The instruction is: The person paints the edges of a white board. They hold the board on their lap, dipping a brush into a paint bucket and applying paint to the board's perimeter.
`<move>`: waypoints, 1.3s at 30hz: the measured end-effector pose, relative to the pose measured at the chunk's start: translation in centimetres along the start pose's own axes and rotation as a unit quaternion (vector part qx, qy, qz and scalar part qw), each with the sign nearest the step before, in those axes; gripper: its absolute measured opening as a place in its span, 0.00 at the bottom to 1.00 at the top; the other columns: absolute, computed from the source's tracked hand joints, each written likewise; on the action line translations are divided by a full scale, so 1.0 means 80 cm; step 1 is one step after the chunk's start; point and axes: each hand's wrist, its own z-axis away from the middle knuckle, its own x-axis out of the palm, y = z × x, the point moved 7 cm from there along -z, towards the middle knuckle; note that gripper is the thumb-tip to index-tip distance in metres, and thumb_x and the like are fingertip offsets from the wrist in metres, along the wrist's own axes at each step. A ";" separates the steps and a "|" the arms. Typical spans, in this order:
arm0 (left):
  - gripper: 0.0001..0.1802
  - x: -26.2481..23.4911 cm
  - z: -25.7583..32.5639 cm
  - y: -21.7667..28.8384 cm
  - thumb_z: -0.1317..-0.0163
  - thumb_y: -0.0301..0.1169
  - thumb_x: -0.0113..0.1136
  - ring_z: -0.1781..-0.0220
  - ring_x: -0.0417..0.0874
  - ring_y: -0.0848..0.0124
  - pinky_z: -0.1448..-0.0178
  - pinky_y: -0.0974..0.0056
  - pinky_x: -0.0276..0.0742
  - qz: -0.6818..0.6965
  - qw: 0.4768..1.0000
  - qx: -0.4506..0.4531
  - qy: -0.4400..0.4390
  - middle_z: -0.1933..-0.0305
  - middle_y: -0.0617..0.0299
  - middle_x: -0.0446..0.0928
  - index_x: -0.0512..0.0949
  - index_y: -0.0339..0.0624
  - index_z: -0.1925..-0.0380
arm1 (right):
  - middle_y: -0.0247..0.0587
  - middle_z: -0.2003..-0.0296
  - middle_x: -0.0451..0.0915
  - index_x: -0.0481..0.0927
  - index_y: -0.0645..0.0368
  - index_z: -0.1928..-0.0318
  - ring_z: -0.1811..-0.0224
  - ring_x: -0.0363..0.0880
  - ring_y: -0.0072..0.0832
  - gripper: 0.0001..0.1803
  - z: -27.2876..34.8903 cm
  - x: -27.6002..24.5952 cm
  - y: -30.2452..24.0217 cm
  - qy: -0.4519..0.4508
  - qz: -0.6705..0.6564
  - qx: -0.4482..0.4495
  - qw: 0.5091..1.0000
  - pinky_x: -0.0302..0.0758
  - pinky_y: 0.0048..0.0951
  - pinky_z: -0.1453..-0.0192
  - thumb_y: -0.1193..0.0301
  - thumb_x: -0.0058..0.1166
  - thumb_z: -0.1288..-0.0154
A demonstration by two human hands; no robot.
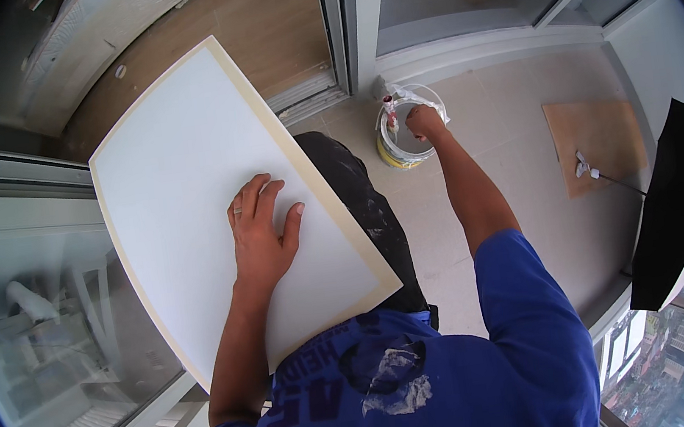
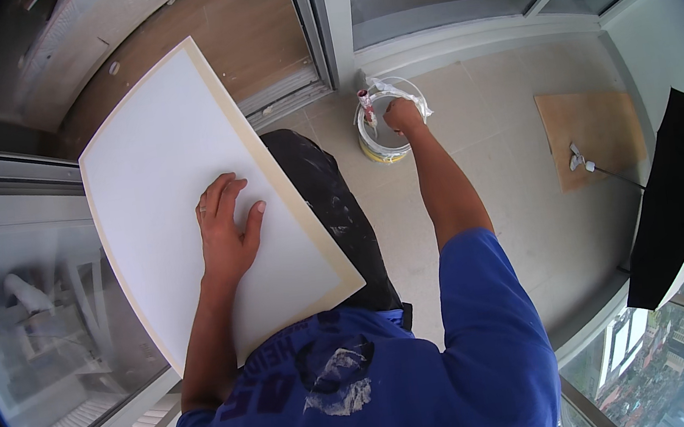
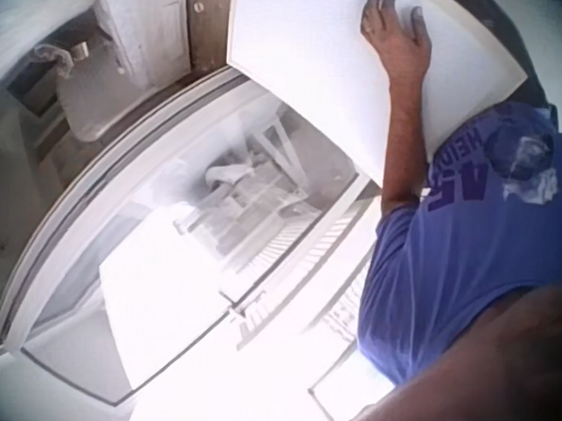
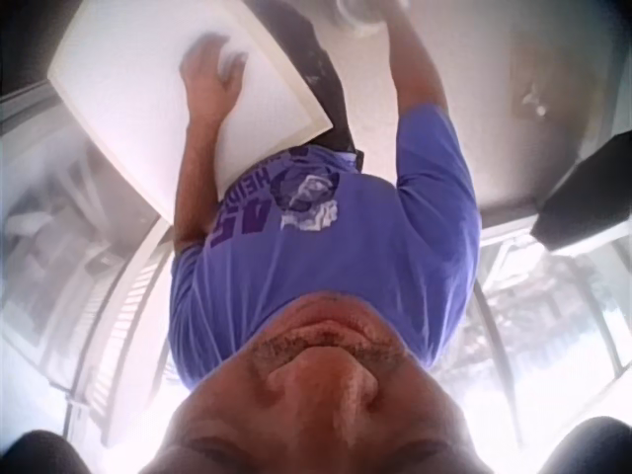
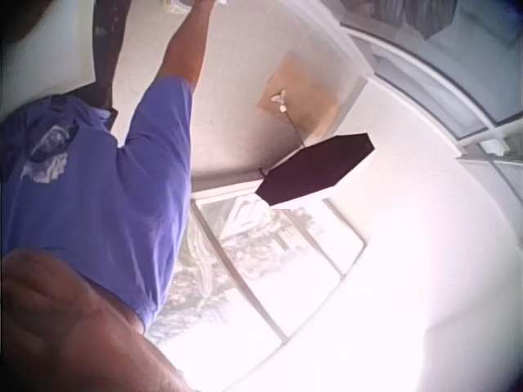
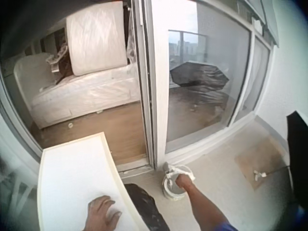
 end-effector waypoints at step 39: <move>0.20 -0.007 -0.006 -0.034 0.27 0.33 0.71 0.32 0.80 0.49 0.27 0.45 0.70 0.084 0.995 -0.011 0.044 0.32 0.47 0.79 0.81 0.38 0.41 | 0.42 0.64 0.92 0.91 0.68 0.49 0.69 0.91 0.26 0.14 0.184 -0.085 0.014 0.097 -0.380 0.032 0.919 0.81 0.26 0.73 0.74 0.63 0.30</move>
